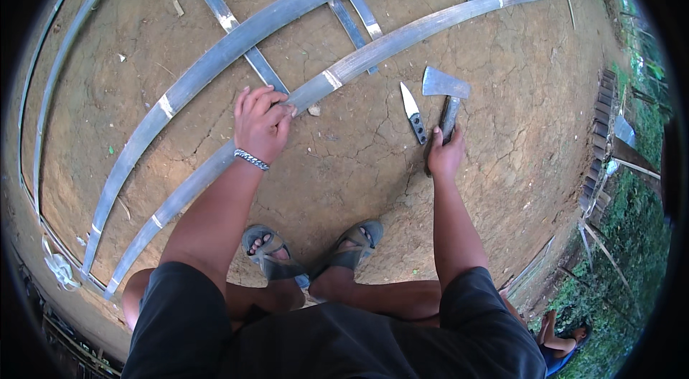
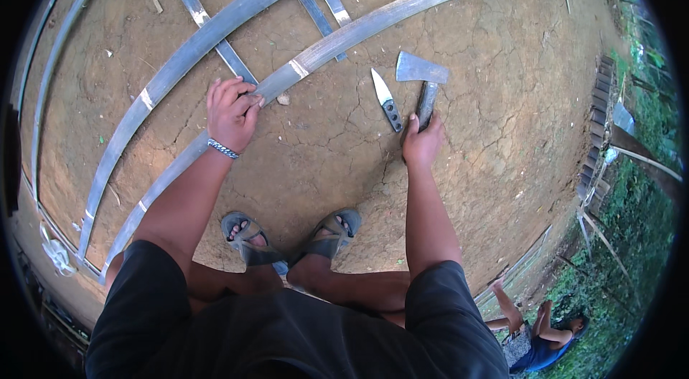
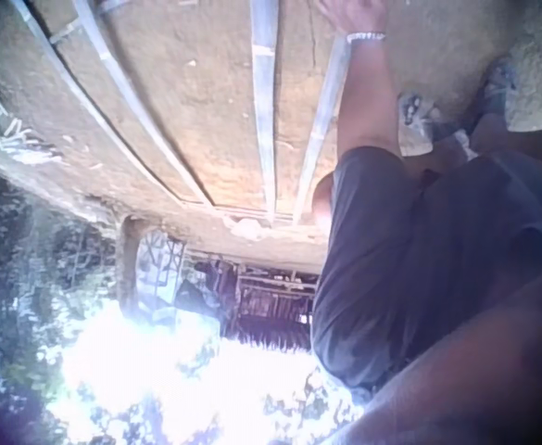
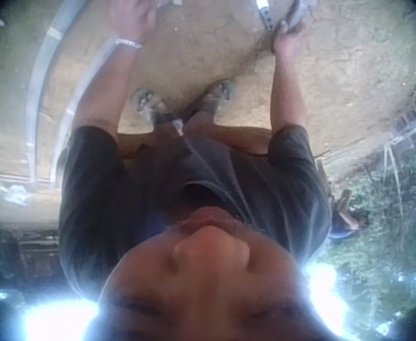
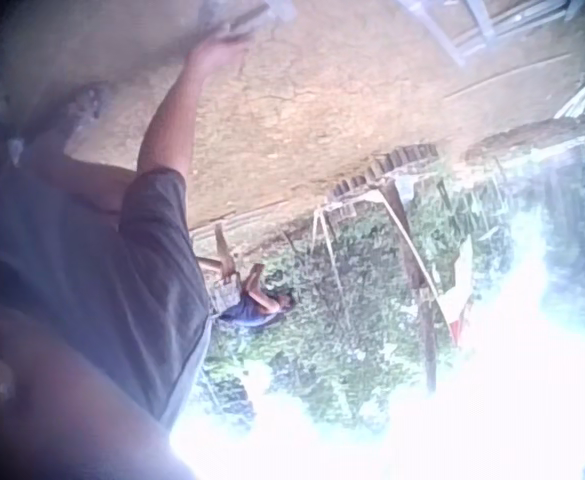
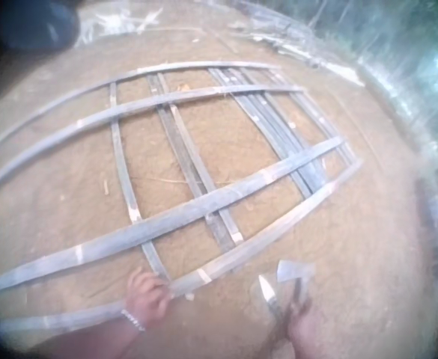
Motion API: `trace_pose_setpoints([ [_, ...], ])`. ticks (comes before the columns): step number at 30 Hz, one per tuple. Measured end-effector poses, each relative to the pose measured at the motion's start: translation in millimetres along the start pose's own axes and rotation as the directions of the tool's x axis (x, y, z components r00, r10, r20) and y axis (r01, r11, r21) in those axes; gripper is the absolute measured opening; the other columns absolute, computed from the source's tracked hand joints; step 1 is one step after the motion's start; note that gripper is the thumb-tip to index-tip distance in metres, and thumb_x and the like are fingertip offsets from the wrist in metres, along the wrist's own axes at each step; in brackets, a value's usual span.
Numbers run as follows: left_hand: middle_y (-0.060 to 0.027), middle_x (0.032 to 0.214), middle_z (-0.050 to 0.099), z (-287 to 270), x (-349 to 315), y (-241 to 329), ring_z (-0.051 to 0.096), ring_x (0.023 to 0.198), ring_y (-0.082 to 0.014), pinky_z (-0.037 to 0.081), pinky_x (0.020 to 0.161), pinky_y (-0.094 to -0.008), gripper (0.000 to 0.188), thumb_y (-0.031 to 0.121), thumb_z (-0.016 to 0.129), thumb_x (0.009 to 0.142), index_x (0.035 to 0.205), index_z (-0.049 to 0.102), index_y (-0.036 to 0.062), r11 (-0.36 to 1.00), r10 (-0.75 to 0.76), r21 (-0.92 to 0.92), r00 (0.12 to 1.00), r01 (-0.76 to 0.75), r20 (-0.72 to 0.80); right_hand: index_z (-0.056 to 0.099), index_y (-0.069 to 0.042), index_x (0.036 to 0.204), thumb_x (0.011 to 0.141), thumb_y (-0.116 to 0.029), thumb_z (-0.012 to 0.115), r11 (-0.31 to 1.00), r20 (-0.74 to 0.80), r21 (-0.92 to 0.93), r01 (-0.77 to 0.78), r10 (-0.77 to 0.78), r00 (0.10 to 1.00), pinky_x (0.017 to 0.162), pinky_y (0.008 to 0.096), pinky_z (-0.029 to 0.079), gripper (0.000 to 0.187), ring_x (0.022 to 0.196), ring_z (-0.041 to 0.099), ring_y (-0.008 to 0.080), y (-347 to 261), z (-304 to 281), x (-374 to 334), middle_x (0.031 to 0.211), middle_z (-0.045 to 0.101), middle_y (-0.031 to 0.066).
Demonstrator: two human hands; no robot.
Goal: The person constructs a wooden frame by positioning bamboo strips and securing them together using a knife and an axe.
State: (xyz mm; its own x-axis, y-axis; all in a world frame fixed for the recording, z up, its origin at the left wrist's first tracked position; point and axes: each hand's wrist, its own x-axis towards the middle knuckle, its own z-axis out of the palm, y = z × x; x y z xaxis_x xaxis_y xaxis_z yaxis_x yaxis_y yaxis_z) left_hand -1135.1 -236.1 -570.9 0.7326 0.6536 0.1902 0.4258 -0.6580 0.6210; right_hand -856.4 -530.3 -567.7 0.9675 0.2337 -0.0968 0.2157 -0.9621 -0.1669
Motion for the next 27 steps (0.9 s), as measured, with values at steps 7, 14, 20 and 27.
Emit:
trace_pose_setpoints([
  [7,0.0008,0.105,0.069,1,2,2,0.059,0.119,-0.0242,0.035,0.112,-0.053,0.004,0.014,0.075,0.079,0.083,0.075,0.013,1.0,-0.005,0.003,1.0,0.005,0.003,0.048,0.001,0.131,0.097,-0.028,0.064,0.993,0.102,0.063,0.105,-0.111,0.989,0.089,0.0501,0.048,0.048,0.098,0.06,0.0439,20,-9,7,0.109,0.062,0.0258],
  [14,0.0035,0.109,0.068,-1,-7,-6,0.055,0.123,-0.0193,0.032,0.115,-0.0512,0.004,0.015,0.074,0.08,0.084,0.075,0.0164,0.999,-0.043,-0.005,0.999,0.043,0.016,0.046,-0.008,0.115,0.098,-0.011,0.06,0.603,0.546,0.727,-0.329,-0.216,0.809,0.061,0.0279,0.051,0.023,0.068,0.059,0.0128,-78,-53,-113,0.077,0.055,0.003],
  [20,0.0038,0.11,0.068,2,-3,-5,0.055,0.123,-0.0194,0.032,0.116,-0.0504,0.005,0.015,0.074,0.08,0.085,0.075,0.017,0.999,-0.036,-0.025,0.999,0.036,0.001,0.054,-0.003,0.121,0.091,-0.013,0.069,0.795,0.515,0.59,0.138,-0.502,0.695,0.076,0.0412,0.054,0.035,0.082,0.069,0.0303,-109,-21,-160,0.092,0.067,0.0157],
  [27,0.0036,0.108,0.069,1,-4,-4,0.057,0.121,-0.0196,0.034,0.114,-0.0505,0.004,0.014,0.076,0.078,0.082,0.074,0.0156,0.998,-0.05,-0.029,0.999,0.05,-0.01,0.056,-0.006,0.125,0.09,-0.018,0.067,0.784,0.503,0.61,0.115,-0.495,0.708,0.078,0.0474,0.054,0.038,0.089,0.068,0.0453,-142,-20,-158,0.092,0.068,0.0239],
])
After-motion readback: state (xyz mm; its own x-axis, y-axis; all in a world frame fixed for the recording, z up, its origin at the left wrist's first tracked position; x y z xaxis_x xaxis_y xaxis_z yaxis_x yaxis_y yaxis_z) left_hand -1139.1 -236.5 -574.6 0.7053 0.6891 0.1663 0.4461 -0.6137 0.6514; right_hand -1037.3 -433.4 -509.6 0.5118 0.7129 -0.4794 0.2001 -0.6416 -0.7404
